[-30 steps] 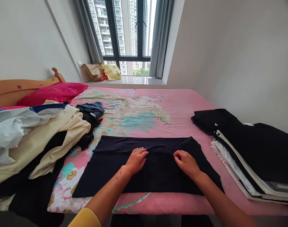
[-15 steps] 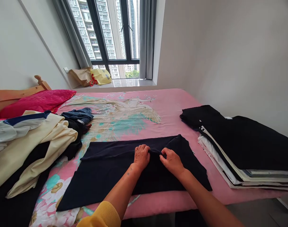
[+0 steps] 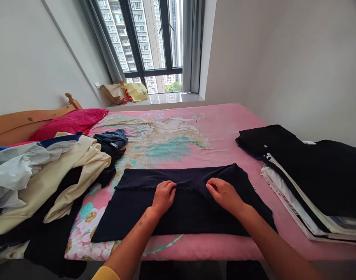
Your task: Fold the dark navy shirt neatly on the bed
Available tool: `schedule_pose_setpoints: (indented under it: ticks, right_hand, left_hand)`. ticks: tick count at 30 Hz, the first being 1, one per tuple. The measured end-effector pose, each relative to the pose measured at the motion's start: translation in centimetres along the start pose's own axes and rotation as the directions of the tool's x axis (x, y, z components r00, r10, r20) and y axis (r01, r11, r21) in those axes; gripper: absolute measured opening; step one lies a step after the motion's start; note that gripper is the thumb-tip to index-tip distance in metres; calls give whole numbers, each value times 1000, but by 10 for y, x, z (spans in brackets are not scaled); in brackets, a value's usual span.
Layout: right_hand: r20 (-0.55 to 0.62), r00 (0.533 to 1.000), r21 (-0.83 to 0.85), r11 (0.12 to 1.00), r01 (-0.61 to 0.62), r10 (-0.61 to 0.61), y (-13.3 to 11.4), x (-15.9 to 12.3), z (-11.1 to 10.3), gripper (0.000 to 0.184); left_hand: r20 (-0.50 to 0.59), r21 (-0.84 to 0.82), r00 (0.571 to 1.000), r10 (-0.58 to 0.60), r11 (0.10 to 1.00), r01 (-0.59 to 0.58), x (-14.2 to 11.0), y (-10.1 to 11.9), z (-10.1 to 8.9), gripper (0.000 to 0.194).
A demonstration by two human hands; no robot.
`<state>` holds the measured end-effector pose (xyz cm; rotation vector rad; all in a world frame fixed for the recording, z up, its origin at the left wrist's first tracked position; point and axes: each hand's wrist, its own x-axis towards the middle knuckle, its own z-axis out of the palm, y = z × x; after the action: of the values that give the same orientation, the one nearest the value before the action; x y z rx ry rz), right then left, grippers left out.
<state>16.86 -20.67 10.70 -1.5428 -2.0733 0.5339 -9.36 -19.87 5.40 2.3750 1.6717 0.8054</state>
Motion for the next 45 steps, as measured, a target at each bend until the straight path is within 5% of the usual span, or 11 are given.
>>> schedule_pose_setpoints:
  ticks: [3, 5, 8, 13, 18, 24, 27, 31, 37, 42, 45]
  right_hand:
    - [44, 993, 31, 993, 111, -112, -4, 24, 17, 33]
    - [195, 967, -42, 984, 175, -164, -3, 35, 29, 36]
    - [363, 926, -224, 955, 193, -102, 3, 44, 35, 30]
    - [198, 980, -350, 931, 98, -29, -5, 66, 40, 37]
    - [295, 949, -191, 966, 173, -111, -9, 86, 71, 34]
    - [511, 849, -272, 962, 14, 132, 29, 82, 66, 69]
    - [449, 891, -255, 965, 62, 61, 15, 89, 68, 54]
    - [294, 947, -149, 972, 181, -132, -23, 96, 97, 35]
    - [484, 869, -289, 956, 47, 104, -14, 89, 108, 76]
    - [479, 875, -253, 966, 59, 72, -7, 104, 103, 61]
    - [480, 872, -309, 949, 62, 99, 11, 110, 112, 64]
  left_hand:
    - [16, 119, 992, -126, 985, 123, 1, -33, -9, 28]
    - [86, 154, 989, -124, 982, 109, -4, -50, -17, 29]
    - [156, 178, 981, -116, 980, 88, -16, -73, -33, 29]
    - [39, 186, 986, -164, 970, 154, -12, -92, -45, 28]
    - [103, 178, 984, -143, 976, 123, 9, -95, -27, 35]
    - [350, 430, 799, -489, 842, 326, -19, -135, -60, 62]
    - [266, 393, 852, -451, 858, 332, -16, -140, -70, 52]
    - [211, 223, 934, -288, 945, 241, 4, -128, -54, 40]
    - [313, 339, 837, -449, 876, 343, -2, -148, -46, 68]
    - [304, 352, 861, -407, 888, 295, 8, -161, -53, 51]
    - [295, 379, 832, -470, 857, 349, 13, -176, -55, 55]
